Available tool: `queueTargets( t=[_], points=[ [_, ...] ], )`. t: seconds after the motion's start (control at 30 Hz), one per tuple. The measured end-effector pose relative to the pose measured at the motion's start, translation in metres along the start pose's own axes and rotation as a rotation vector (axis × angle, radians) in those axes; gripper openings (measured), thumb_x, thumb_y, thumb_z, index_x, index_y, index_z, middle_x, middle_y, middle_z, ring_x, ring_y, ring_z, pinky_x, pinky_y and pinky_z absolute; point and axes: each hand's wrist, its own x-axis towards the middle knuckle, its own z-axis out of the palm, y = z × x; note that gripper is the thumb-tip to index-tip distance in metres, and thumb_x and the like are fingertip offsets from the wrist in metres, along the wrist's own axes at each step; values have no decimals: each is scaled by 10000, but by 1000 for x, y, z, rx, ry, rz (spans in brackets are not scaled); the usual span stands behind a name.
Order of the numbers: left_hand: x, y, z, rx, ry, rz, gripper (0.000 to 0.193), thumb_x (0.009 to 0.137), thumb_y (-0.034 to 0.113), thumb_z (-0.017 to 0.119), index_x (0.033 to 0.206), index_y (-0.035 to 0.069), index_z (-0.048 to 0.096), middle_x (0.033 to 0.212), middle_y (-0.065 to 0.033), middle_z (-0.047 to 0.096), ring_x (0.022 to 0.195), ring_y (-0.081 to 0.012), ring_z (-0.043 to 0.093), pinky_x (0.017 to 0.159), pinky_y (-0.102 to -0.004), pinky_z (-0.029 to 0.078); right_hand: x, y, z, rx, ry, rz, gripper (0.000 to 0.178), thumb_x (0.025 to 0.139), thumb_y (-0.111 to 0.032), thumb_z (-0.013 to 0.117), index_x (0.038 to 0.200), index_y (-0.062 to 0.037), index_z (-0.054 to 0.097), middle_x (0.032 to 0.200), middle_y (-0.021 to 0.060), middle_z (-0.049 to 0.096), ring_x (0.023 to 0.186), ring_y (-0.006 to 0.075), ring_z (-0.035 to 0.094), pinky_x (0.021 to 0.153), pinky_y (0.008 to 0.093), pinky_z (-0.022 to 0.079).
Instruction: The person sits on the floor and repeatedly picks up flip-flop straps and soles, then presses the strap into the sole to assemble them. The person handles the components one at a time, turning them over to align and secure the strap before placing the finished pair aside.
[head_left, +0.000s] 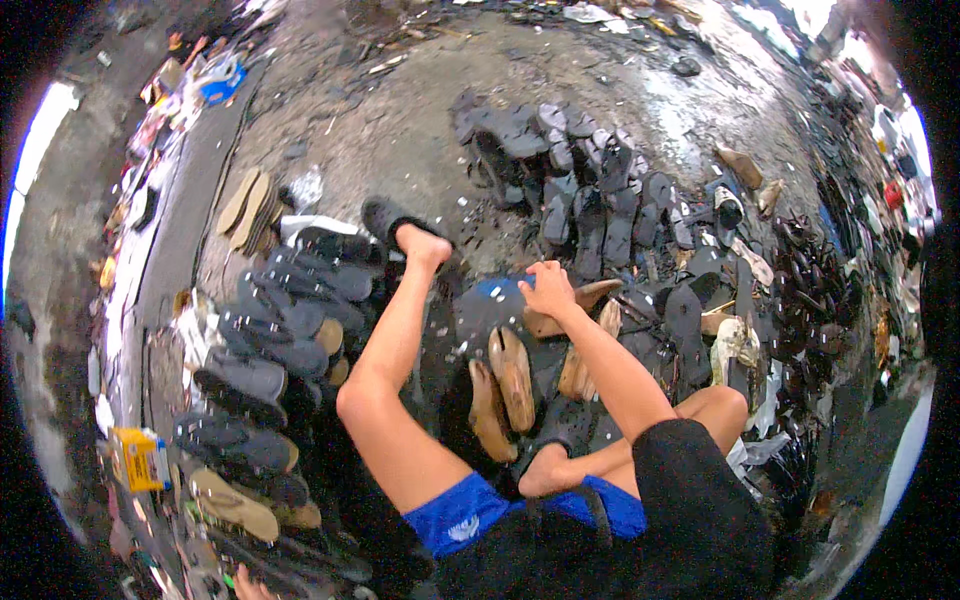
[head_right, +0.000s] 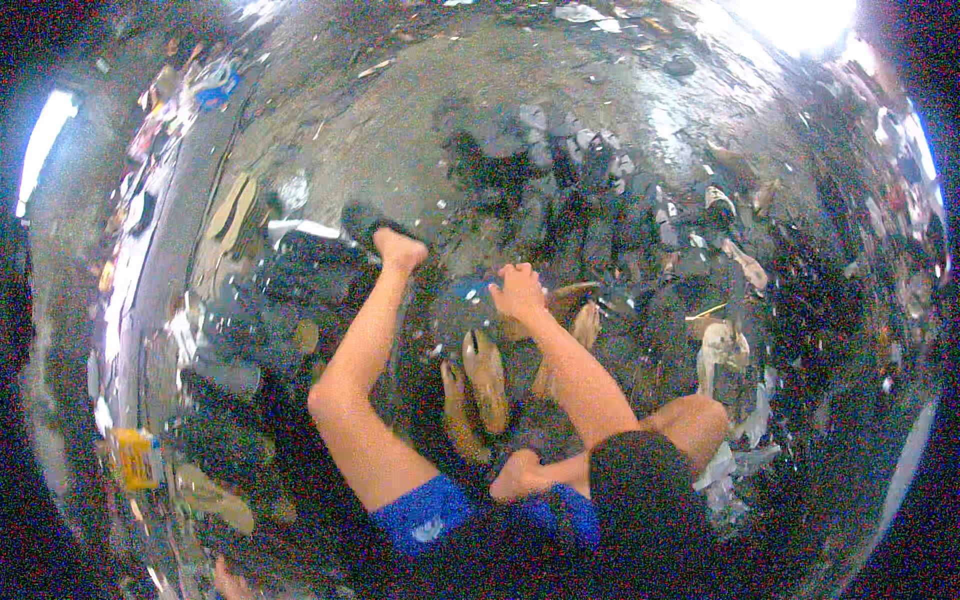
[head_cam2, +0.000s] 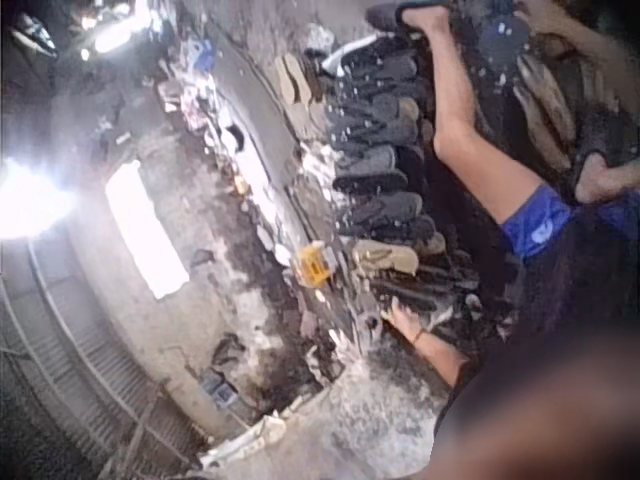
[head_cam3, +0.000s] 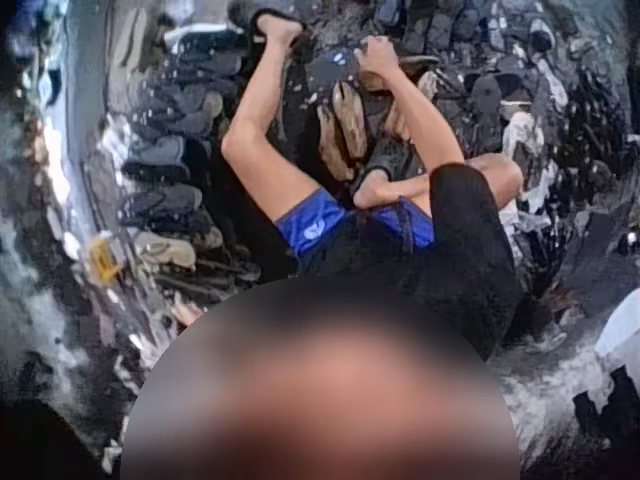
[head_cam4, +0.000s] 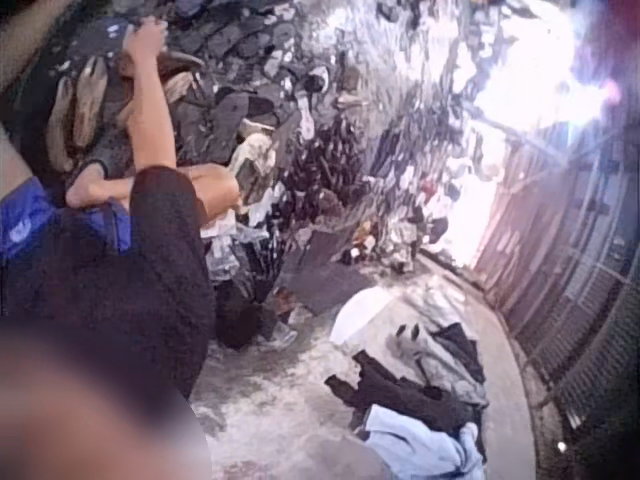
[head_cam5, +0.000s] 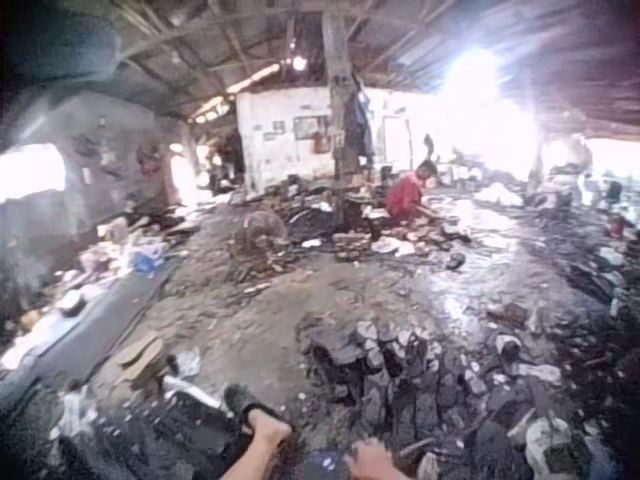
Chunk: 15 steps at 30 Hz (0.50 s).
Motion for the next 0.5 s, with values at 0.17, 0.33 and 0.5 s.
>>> queueTargets(
  t=[0.17, 0.33, 0.5],
  points=[
    [-64, 63, 70, 444, 509, 612, 760, 912, 299, 753, 1434, -76, 348, 1280, -281, 551, 1104, -384, 580, 932, -487, 499, 81, 12, 12, -385, 2, 174, 763, 876, -603, 587, 1485, -158, 470, 1619, 331, 55, 1480, 547, 79, 1196, 613, 116],
    [-128, 119, 192, 410, 275, 1024, 508, 972, 262, 678, 1319, -74, 521, 1234, -281, 605, 1078, -393, 616, 947, -436, 505, 86, 37, -6, -109, 550, -19, 501, 920, -303, 643, 1320, -9, 580, 1509, 224, 417, 1371, 380, 421, 1133, 464, 335],
    [-214, 122, 330, -16, -630, 792, 382, 985, 156, 637, 1266, -90, 557, 1271, -227, 608, 1113, -288, 610, 945, -397, 502, -25, 31, -29, 1050, 658, 82, 437, 873, -31, 670, 1299, 12, 581, 1343, 118, 592, 1206, 221, 582, 1013, 378, 487]
  ],
)
